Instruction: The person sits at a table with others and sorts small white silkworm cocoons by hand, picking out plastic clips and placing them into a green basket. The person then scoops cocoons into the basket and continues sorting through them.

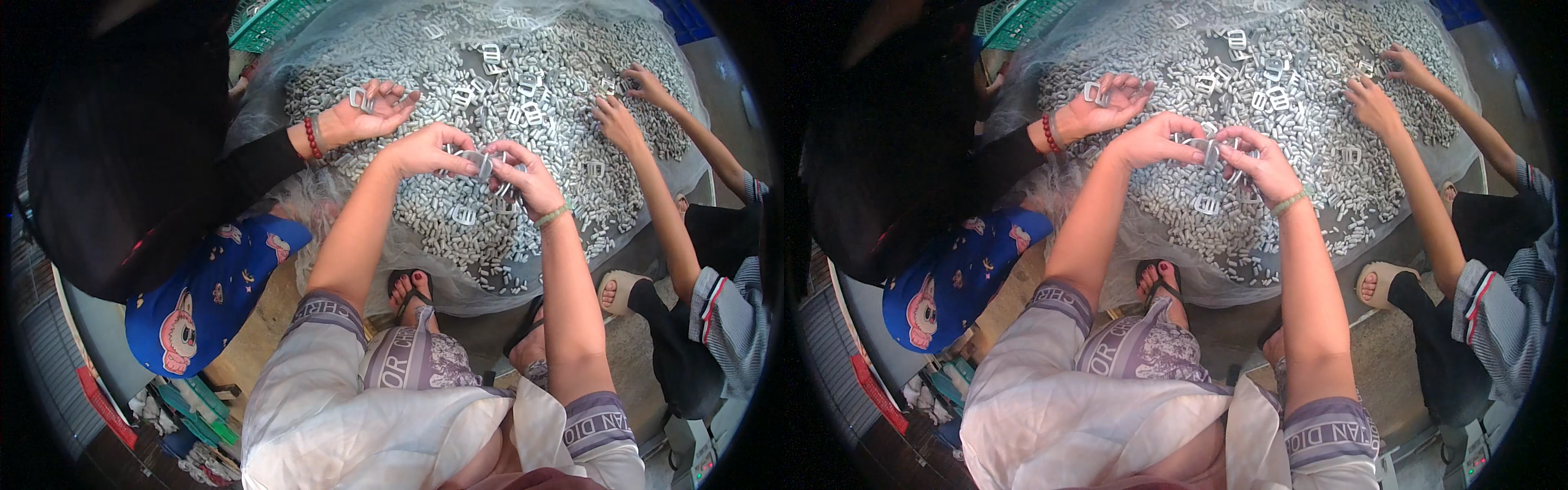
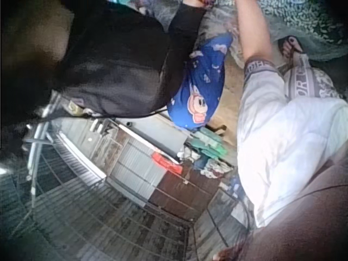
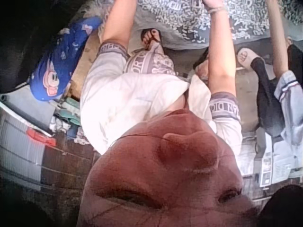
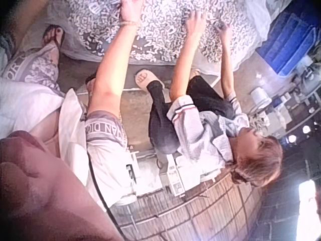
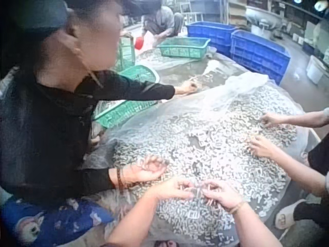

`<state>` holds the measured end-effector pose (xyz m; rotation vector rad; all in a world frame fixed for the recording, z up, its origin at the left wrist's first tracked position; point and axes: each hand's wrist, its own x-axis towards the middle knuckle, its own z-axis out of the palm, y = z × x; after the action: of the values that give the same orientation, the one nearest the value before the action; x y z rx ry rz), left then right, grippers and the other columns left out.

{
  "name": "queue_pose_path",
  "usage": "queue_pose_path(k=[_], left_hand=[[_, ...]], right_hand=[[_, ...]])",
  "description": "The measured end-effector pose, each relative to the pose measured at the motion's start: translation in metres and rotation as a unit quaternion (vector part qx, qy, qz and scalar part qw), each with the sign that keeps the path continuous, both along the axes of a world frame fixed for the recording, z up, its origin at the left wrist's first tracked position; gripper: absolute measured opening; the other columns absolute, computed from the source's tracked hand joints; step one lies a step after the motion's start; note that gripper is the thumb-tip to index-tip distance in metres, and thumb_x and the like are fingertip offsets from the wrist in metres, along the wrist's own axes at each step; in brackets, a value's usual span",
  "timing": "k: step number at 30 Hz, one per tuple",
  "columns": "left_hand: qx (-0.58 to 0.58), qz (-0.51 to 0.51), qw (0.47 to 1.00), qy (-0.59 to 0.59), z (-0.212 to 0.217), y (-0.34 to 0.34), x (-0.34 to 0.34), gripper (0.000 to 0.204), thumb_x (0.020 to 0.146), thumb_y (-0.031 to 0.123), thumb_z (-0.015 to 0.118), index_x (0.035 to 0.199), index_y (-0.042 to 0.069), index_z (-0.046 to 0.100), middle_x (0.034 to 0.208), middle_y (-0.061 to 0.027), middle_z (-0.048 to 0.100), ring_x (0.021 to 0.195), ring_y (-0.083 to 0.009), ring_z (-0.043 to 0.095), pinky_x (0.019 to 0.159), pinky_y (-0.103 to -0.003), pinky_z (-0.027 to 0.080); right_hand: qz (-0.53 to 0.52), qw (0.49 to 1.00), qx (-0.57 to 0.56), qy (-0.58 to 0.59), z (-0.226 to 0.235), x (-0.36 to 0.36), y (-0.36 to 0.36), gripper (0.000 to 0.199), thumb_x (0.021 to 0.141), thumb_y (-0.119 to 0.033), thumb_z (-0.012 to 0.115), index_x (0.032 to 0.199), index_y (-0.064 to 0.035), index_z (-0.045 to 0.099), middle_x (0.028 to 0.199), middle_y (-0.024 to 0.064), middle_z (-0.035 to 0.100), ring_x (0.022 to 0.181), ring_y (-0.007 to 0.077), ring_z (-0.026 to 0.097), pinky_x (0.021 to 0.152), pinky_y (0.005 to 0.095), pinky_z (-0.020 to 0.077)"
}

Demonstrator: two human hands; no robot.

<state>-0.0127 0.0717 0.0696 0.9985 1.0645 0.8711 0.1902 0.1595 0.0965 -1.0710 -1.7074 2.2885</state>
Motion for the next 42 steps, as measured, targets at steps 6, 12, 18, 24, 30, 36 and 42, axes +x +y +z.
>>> queue_pose_path(k=[6,12,18,24,30,36,42], left_hand=[[-0.081,0.116,0.967,-0.212,-0.003,-0.009,0.016,0.01,0.078,0.015,0.067,0.082,0.007,0.062,0.064,0.0007,0.057,0.054,-0.0064,0.051,0.046,-0.02,0.036],[-0.045,0.168,0.952,-0.253,0.021,-0.012,0.027,0.014,0.079,0.012,0.064,0.091,0.005,0.062,0.065,-0.0001,0.055,0.058,-0.0074,0.051,0.048,-0.021,0.037],[0.158,0.247,0.954,-0.067,0.012,-0.004,0.038,0.028,0.071,0.009,0.073,0.097,0.003,0.066,0.086,-0.0006,0.059,0.077,-0.0104,0.056,0.072,-0.024,0.044],[0.291,0.353,0.889,0.016,0.013,0.007,0.043,0.02,0.071,0.004,0.071,0.089,0.003,0.065,0.083,-0.0041,0.06,0.08,-0.0131,0.055,0.072,-0.026,0.043],[0.334,0.296,0.853,0.273,0.047,0.006,0.016,0.012,0.073,0.011,0.068,0.08,0.004,0.061,0.079,-0.0068,0.057,0.075,-0.0211,0.056,0.066,-0.031,0.045],[0.27,0.149,0.821,0.481,0.082,-0.001,0.006,0.016,0.075,0.02,0.066,0.082,0.007,0.061,0.081,-0.0074,0.056,0.077,-0.0272,0.057,0.065,-0.037,0.046],[0.183,0.062,0.9,0.39,0.061,-0.002,0.005,0.016,0.077,0.022,0.063,0.084,0.007,0.061,0.087,-0.0046,0.059,0.083,-0.0213,0.059,0.07,-0.034,0.047]], right_hand=[[-0.063,0.993,-0.091,0.027,0.003,0.002,-0.004,0.017,0.085,-0.024,0.061,0.093,-0.0097,0.055,0.074,0.0009,0.059,0.063,0.0087,0.057,0.041,0.0196,0.0327],[-0.065,0.983,-0.144,0.098,-0.003,0.007,-0.005,0.022,0.086,-0.023,0.059,0.101,-0.0088,0.053,0.08,0.0044,0.06,0.065,0.0137,0.058,0.04,0.0191,0.0357],[-0.127,0.908,-0.323,0.235,0.001,-0.001,-0.01,0.023,0.09,-0.019,0.052,0.108,-0.0065,0.049,0.086,0.0092,0.058,0.066,0.0219,0.059,0.037,0.0207,0.0397],[-0.183,0.893,-0.351,0.214,0.011,-0.009,-0.012,0.019,0.089,-0.02,0.054,0.103,-0.0082,0.051,0.084,0.0083,0.058,0.068,0.0226,0.06,0.037,0.0213,0.0408],[-0.21,0.972,-0.057,0.088,0.033,-0.014,-0.008,0.014,0.084,-0.02,0.062,0.091,-0.0087,0.056,0.073,0.0008,0.059,0.061,0.0087,0.059,0.04,0.0175,0.0336],[-0.164,0.982,0.09,0.036,0.039,-0.021,-0.012,0.015,0.085,-0.019,0.06,0.093,-0.0067,0.057,0.076,0.0023,0.061,0.059,0.009,0.059,0.04,0.0178,0.0338],[-0.244,0.954,-0.07,0.157,0.058,-0.023,-0.008,0.012,0.086,-0.016,0.057,0.094,-0.0067,0.054,0.071,0.0052,0.061,0.058,0.009,0.058,0.04,0.0183,0.0359]])
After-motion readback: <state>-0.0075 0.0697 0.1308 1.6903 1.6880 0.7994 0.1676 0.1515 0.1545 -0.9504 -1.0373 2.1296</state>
